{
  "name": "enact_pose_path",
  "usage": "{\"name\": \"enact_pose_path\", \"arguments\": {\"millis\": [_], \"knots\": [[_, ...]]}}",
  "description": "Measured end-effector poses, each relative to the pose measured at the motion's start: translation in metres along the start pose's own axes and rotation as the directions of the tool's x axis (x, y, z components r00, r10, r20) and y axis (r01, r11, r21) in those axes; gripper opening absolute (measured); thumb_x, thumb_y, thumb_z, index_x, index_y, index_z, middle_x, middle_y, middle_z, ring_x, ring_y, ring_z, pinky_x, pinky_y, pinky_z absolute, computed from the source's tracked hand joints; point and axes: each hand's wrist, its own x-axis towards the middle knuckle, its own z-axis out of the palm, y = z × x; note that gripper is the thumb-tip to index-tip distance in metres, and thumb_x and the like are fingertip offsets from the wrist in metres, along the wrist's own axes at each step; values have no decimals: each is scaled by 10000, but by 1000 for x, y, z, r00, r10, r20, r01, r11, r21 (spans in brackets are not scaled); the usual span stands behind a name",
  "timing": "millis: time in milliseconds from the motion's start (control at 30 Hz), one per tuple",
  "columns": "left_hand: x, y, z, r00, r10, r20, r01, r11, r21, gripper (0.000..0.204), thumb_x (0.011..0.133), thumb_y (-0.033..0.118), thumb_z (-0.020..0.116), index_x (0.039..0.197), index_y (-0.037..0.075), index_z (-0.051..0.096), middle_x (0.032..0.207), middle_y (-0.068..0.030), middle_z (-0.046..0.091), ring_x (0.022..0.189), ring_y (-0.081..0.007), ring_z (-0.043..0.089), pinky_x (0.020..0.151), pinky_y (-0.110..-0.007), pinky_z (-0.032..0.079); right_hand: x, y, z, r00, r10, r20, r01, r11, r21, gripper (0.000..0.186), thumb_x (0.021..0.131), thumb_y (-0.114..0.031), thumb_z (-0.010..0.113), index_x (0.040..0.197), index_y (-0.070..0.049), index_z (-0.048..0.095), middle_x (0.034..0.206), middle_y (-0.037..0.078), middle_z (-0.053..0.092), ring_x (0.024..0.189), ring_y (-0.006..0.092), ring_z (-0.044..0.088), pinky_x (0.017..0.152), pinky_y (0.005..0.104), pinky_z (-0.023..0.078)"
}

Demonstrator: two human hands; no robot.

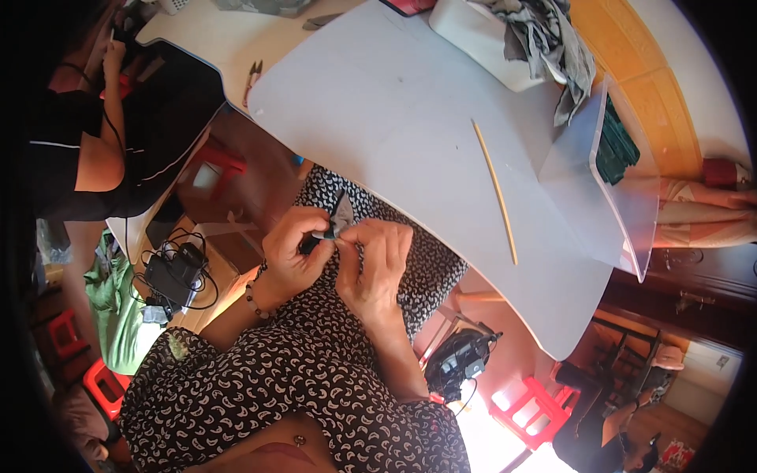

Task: Applying finish to the edges of green leather pieces and folding them to create components for a larger item.

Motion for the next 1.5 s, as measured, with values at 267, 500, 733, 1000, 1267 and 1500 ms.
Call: {"name": "enact_pose_path", "arguments": {"millis": [267, 500, 733, 1000, 1267, 1500], "knots": [[-5, 4, -4, 999, 10, 34, -10, 1000, -2, 288, 820, -17, 735, 1075, 7, 604, 1067, -151, 663, 877, -260, 690, 764, -327, 576, 2, -10, -5, 1000, -15, 25, 17, 997, -73, 160, 831, 63, 655, 912, -65, 604, 881, 68, 622, 853, 259, 546, 841, 389, 420], [-2, 10, -8, 994, -95, 50, 100, 990, -103, 283, 811, -12, 695, 1077, 11, 601, 1037, -124, 652, 868, -243, 677, 770, -330, 561, 0, -10, -3, 993, -62, 97, 61, 998, 13, 239, 794, 100, 623, 966, -55, 563, 895, 91, 592, 874, 293, 529, 833, 416, 402], [6, 11, -12, 998, -46, 34, 51, 984, -172, 262, 806, -47, 659, 1062, 6, 641, 1032, -122, 654, 856, -211, 670, 755, -311, 555, 2, -17, -6, 990, -52, 131, 43, 997, 70, 142, 876, 23, 645, 975, -57, 581, 891, 88, 596, 874, 289, 521, 839, 413, 399], [1, 11, -16, 998, -53, 25, 57, 987, -152, 273, 792, -64, 663, 1056, 5, 645, 1027, -127, 654, 852, -220, 669, 758, -312, 554, 2, -22, -4, 991, 101, 86, -111, 987, 113, 100, 905, -72, 703, 926, -57, 607, 860, 69, 623, 848, 259, 535, 819, 413, 419], [-1, 10, -13, 989, -128, 75, 135, 985, -104, 263, 797, -32, 692, 1049, 9, 629, 1021, -128, 644, 852, -235, 667, 756, -317, 553, 4, -16, 1, 999, -47, 18, 48, 995, -92, 141, 858, 10, 699, 918, -54, 589, 867, 57, 637, 783, 259, 555, 810, 404, 416], [6, 21, -14, 973, -195, 126, 214, 964, -158, 261, 802, -9, 694, 1057, 8, 645, 1012, -124, 658, 865, -233, 678, 757, -319, 555, -4, -10, 1, 985, -171, -24, 167, 980, -112, 152, 858, 24, 676, 918, -71, 573, 883, 62, 632, 822, 268, 556, 809, 409, 405]]}}
